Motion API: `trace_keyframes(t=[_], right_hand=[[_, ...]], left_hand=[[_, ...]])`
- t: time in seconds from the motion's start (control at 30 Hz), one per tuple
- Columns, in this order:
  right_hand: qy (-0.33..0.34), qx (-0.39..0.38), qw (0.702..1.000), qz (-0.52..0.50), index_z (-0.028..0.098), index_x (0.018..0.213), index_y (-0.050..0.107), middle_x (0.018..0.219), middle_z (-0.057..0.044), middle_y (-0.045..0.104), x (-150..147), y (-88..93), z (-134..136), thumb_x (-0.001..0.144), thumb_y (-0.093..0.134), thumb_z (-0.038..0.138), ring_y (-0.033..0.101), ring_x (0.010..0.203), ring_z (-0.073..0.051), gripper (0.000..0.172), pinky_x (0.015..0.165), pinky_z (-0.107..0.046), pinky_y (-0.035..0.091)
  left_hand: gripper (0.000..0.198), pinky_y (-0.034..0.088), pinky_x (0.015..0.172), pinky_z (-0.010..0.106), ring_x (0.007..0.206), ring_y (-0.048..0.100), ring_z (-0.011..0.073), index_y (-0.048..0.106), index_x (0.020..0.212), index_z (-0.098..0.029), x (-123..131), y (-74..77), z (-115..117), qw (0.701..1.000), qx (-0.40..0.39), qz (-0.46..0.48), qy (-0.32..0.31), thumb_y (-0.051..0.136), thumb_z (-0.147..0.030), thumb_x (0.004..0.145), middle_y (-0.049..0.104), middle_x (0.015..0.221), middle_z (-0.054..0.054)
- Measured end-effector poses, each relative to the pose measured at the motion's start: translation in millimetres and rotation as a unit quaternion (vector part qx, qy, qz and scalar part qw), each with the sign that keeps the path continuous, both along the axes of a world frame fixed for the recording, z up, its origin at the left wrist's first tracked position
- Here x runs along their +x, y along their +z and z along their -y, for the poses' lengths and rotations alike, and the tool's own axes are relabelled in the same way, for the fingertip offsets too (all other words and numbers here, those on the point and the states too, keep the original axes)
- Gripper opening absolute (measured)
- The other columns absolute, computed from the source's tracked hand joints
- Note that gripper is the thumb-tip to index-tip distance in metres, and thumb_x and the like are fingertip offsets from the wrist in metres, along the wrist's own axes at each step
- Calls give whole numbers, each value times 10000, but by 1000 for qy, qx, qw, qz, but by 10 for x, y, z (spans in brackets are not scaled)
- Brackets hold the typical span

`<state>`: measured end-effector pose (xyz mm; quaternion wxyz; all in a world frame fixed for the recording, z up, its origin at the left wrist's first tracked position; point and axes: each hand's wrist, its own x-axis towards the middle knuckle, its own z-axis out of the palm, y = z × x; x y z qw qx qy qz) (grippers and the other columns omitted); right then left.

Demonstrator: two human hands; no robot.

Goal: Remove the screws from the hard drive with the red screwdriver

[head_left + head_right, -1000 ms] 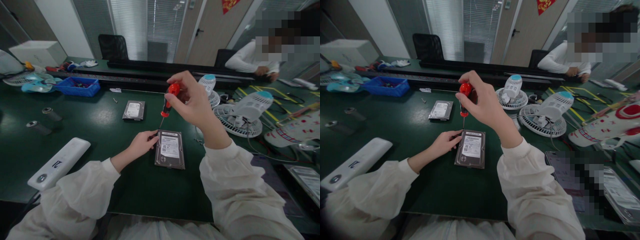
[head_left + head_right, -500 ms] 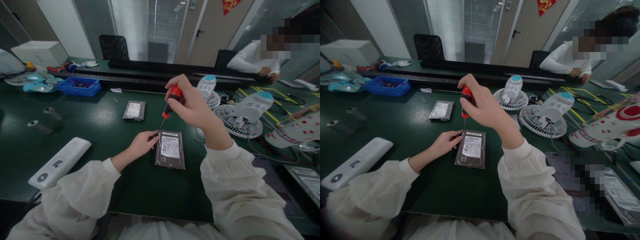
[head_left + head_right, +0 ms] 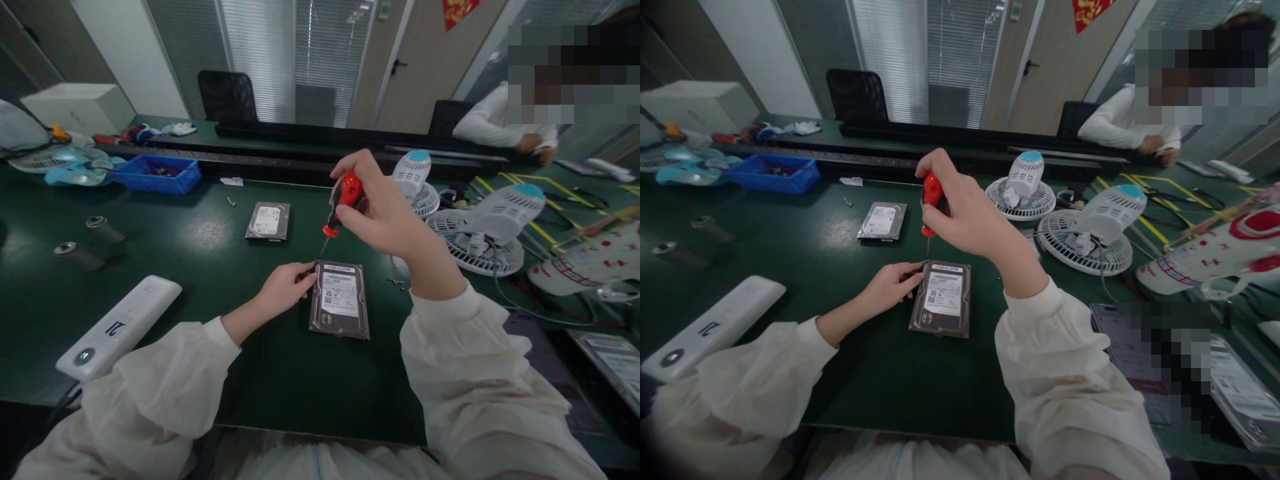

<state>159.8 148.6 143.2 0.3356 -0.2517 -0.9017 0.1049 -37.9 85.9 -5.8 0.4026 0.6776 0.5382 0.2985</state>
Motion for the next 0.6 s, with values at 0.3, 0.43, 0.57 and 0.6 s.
trace_keyframes(t=[0.3,0.43,0.57,0.6], right_hand=[[-71,30,997,13,228,1229,478,1041,-54,651,13,-26,-15,1010,452,317,625,853,-218,238,771,-385,486],[-30,17,999,-2,226,1273,478,1100,-50,648,7,-14,-6,966,475,229,632,894,-206,307,803,-379,499],[-113,50,991,44,207,1241,530,796,1,584,2,24,9,988,561,457,570,681,-195,357,681,-363,443],[-131,55,988,53,203,1235,538,767,3,575,5,30,11,992,552,487,562,666,-199,374,678,-367,437]], left_hand=[[466,519,542,240,638,665,129,646,1421,-164,6,18,7,1000,-2,-1,0,551,-373,1015,770,1068,101],[478,521,545,241,641,665,129,636,1432,-163,3,16,6,1000,-2,-1,-2,549,-382,1016,770,1072,101],[475,522,548,238,648,666,128,632,1438,-175,-5,23,6,1000,-2,-3,-6,547,-382,1019,766,1088,96],[472,520,546,237,647,666,128,635,1436,-177,-5,24,6,1000,-2,-3,-7,547,-381,1020,767,1077,94]])
